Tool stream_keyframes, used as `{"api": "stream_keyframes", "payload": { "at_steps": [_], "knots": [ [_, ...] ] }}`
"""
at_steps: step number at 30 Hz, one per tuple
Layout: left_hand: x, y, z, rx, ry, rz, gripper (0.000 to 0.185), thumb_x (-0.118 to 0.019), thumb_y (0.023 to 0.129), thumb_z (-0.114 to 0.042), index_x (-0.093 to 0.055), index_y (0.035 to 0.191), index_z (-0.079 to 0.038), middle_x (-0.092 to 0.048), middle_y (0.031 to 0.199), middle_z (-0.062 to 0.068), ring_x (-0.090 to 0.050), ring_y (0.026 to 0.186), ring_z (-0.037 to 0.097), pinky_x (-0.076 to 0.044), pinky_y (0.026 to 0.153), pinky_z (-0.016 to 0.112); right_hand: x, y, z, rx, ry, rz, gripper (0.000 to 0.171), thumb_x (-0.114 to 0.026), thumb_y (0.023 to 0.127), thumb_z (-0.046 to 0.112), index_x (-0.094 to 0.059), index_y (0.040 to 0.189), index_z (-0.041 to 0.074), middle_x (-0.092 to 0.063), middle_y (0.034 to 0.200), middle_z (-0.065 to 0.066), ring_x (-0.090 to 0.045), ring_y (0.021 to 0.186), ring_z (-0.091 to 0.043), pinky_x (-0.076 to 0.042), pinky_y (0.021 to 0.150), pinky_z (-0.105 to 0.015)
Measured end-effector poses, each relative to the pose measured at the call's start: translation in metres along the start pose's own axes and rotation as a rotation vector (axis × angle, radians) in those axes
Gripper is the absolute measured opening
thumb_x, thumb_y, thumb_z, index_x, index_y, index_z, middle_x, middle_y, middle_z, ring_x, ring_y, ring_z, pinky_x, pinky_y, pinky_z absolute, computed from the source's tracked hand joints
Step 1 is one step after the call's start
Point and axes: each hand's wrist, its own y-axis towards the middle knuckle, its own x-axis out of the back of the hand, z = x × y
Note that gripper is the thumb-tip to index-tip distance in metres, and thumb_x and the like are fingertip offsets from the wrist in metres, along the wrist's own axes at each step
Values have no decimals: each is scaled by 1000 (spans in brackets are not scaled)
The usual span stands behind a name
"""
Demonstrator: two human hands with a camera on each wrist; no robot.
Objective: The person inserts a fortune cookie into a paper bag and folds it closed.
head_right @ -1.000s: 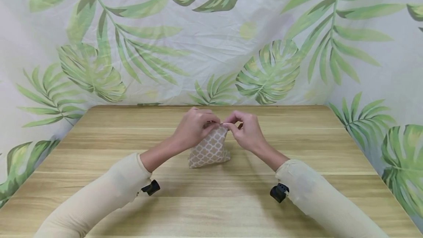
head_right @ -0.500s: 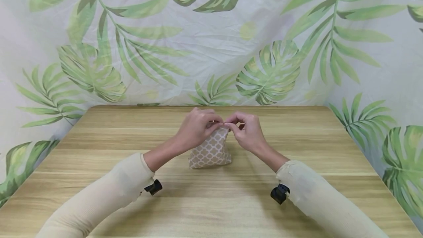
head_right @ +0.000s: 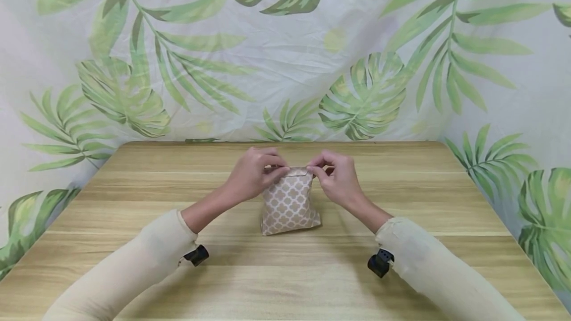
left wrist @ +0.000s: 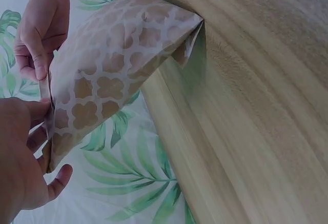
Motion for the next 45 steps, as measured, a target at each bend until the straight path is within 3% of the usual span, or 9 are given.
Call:
{"api": "stream_keyframes", "payload": {
  "at_steps": [3, 9, 23, 28, 34, 38, 45],
  "knots": [
    [4, -5, 7, 10, -18, 2, 9, -79, 93, -17, -81, 90, -9, -74, 85, 1, -66, 71, 14, -52, 75, 36, 4, -1, -2, -7, 2, -26, 10, -73, 89, -13, -73, 85, -4, -73, 83, -17, -59, 58, -14, -48, 49, -20],
    [11, -17, 18, 28, -39, 1, 7, -79, 92, -12, -78, 86, -7, -73, 84, 1, -71, 77, 17, -56, 72, 36, 10, -2, -4, -22, 5, -43, 10, -72, 89, -15, -72, 85, -6, -72, 82, -20, -56, 57, -8, -48, 48, -19],
    [16, -21, 25, 71, -44, 57, 4, -77, 93, -8, -76, 89, -7, -73, 86, 3, -70, 80, 18, -56, 72, 35, 12, -4, -4, -66, 32, -14, 8, -70, 89, -16, -71, 86, -8, -70, 81, -22, -58, 57, -10, -53, 49, -26],
    [12, -12, 18, 80, -22, 75, 4, -74, 92, -4, -76, 92, -7, -74, 88, 3, -70, 81, 17, -56, 71, 33, 9, -3, -2, -79, 51, 4, 8, -70, 90, -15, -71, 86, -8, -70, 81, -21, -58, 56, -15, -53, 49, -27],
    [-1, 11, -7, 14, -25, 108, 6, -75, 93, -9, -79, 95, -7, -73, 89, 3, -68, 80, 16, -55, 74, 28, 2, -1, -1, -94, 75, 22, 6, -71, 90, -14, -71, 86, -10, -70, 80, -22, -57, 53, -22, -53, 48, -30],
    [-10, 23, -19, 12, -47, 132, 8, -75, 95, -14, -80, 98, -7, -73, 89, 3, -66, 76, 15, -53, 72, 27, 1, 0, -1, -78, 67, 36, 5, -71, 91, -12, -72, 87, -9, -71, 82, -22, -57, 53, -23, -53, 48, -29],
    [-17, 27, -22, -6, -57, 112, 10, -75, 96, -15, -80, 95, -7, -73, 87, 3, -61, 69, 12, -50, 69, 27, 2, -1, -2, -73, 60, 31, 8, -71, 91, -12, -73, 85, -6, -71, 82, -20, -57, 53, -25, -53, 47, -30]
  ]
}}
